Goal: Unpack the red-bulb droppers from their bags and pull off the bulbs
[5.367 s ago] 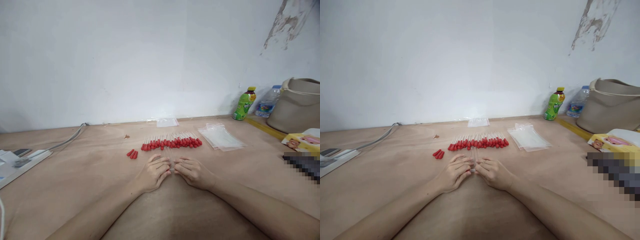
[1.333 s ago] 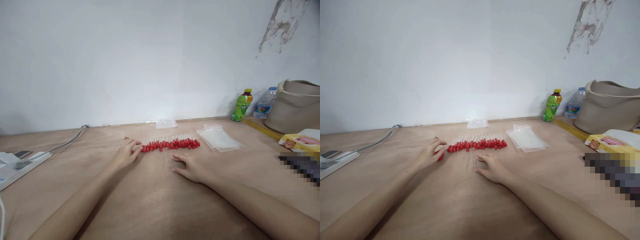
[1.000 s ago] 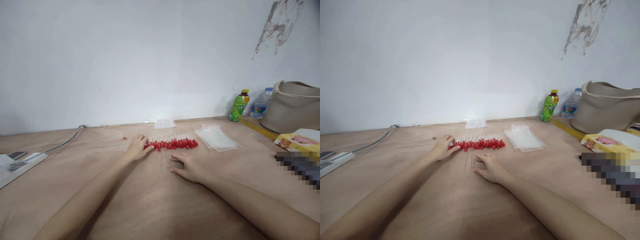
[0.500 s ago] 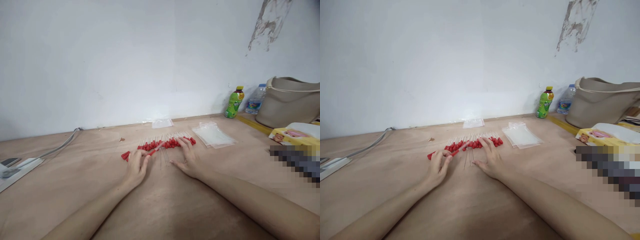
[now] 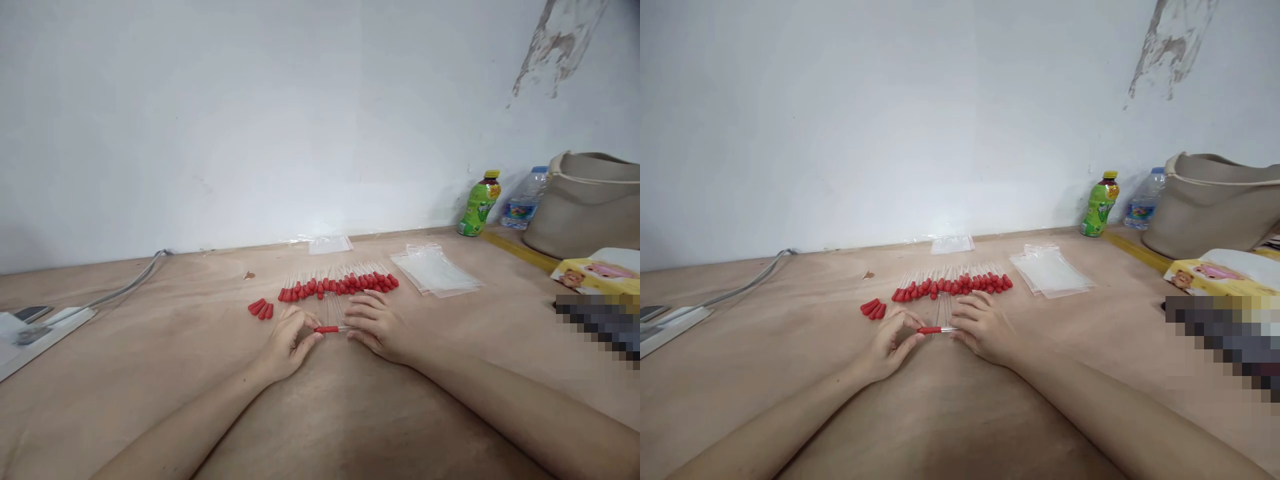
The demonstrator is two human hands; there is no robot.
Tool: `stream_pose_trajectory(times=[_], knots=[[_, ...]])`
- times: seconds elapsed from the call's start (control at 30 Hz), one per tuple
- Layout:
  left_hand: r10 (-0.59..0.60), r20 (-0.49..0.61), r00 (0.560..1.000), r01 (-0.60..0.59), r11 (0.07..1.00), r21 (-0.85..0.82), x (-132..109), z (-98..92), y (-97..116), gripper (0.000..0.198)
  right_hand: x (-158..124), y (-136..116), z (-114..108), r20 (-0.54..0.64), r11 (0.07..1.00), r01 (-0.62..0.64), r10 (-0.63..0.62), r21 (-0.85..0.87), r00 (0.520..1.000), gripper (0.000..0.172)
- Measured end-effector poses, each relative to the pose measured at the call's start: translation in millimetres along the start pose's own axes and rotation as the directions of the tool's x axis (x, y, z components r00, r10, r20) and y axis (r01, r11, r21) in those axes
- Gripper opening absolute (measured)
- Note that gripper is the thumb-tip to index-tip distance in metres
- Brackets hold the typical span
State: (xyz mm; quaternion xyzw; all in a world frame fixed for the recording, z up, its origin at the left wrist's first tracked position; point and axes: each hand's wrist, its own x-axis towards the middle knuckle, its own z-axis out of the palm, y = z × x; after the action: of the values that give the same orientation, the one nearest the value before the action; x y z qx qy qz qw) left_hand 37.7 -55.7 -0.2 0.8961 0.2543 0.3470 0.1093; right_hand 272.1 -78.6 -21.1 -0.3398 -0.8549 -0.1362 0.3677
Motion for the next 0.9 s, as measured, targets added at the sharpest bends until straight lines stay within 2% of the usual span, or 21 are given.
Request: stream_pose_trajectory(times=[0.1,0.2,0.4,0.6,0.9], knots=[[0.006,-0.002,1.000,-0.006,0.998,0.063,2.2,1.2,3.5,0.020,-0.8,0.1,1.2,0.006,1.000,0.004,-0.004,0.005,1.000,0.017],[0.066,0.027,0.997,-0.069,0.987,0.147,7.2,6.2,6.4,0.035,-0.6,-0.8,2.5,0.004,1.000,0.016,-0.016,0.009,1.000,0.018],[0.238,0.020,0.971,-0.234,0.937,0.259,12.9,19.3,5.7,0.015,1.5,-2.9,2.7,0.005,0.999,0.036,-0.037,0.036,0.999,0.019],[0.270,-0.029,0.962,-0.250,0.923,0.293,12.7,21.0,5.7,0.014,0.3,-3.7,4.8,0.050,0.997,0.025,-0.029,0.075,0.998,0.021],[0.336,0.028,0.942,-0.325,0.885,0.332,12.8,20.5,5.1,0.017,-1.8,-6.4,9.0,-0.001,0.987,0.086,-0.087,0.135,0.996,0.021]])
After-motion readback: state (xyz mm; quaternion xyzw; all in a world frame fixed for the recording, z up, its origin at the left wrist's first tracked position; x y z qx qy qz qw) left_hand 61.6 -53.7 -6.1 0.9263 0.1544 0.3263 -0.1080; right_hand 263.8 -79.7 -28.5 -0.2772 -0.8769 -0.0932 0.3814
